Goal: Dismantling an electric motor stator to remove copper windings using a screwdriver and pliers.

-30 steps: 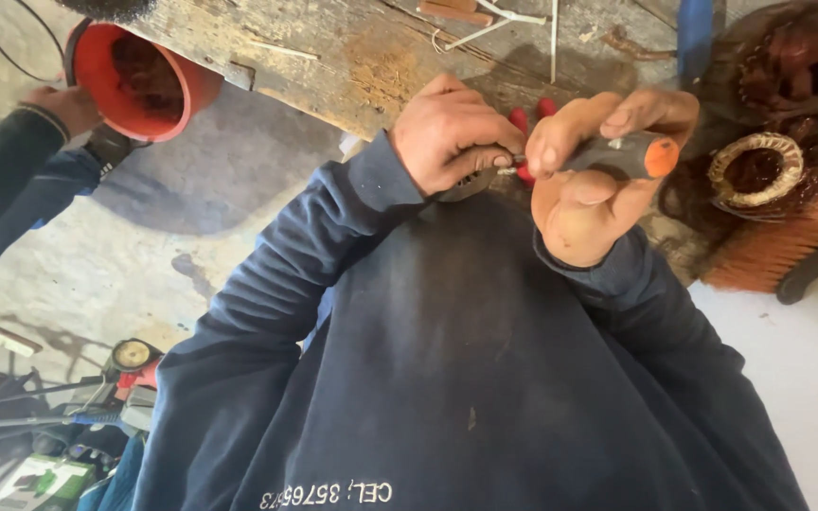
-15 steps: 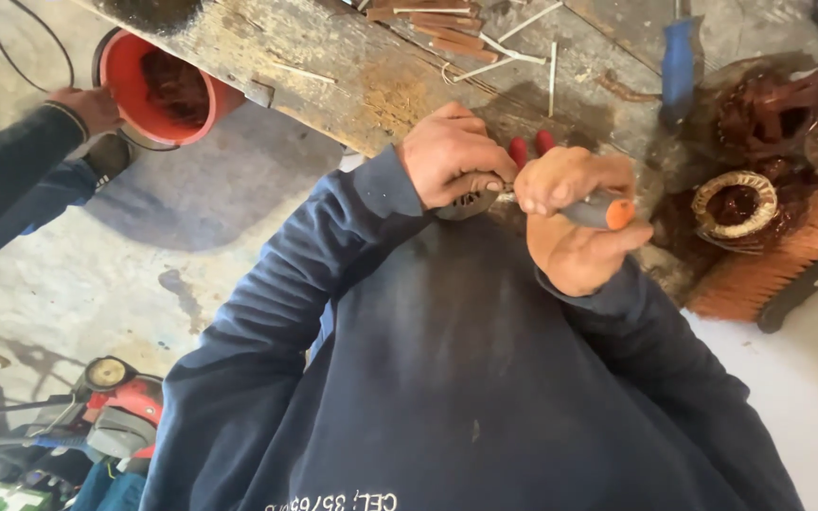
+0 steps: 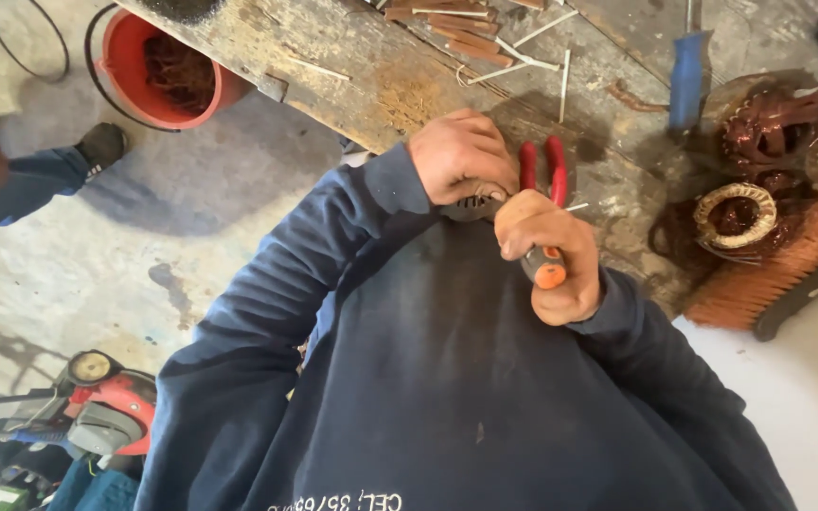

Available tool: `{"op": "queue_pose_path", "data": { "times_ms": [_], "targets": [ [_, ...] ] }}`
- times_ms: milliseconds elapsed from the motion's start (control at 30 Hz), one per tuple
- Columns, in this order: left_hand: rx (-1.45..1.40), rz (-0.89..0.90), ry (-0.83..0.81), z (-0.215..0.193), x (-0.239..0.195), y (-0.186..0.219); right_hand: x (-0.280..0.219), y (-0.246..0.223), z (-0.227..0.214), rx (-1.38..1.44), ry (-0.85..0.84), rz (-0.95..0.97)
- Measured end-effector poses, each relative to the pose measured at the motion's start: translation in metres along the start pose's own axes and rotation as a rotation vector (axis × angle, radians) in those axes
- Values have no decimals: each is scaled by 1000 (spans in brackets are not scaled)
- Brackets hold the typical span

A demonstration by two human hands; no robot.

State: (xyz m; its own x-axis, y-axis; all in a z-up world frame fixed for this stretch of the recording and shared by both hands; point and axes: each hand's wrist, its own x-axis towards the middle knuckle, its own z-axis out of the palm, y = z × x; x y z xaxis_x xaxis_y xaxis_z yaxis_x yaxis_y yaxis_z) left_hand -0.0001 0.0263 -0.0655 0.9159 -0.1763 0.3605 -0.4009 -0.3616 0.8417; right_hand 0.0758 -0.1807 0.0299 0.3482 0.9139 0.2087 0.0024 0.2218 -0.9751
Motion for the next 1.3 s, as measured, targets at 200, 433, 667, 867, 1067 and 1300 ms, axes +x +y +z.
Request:
{"op": "queue_pose_path", "data": {
  "times_ms": [200,433,667,867,1067,1300],
  "targets": [
    [48,6,-12,2,-1,0,-11,24,-3,64,28,-45],
    [62,51,0,0,4,3,-7,44,21,82,348,-308],
    [75,35,-6,2,0,2,-6,39,-8,203,219,-185],
    [96,-109,2,3,4,20,-2,-31,-39,293,216,-474],
    [87,-39,-11,-9,12,26,6,-5,-40,368,237,-483],
    [70,-105,-70,-7,11,29,6,15,-19,397,337,-321]
  ]
}}
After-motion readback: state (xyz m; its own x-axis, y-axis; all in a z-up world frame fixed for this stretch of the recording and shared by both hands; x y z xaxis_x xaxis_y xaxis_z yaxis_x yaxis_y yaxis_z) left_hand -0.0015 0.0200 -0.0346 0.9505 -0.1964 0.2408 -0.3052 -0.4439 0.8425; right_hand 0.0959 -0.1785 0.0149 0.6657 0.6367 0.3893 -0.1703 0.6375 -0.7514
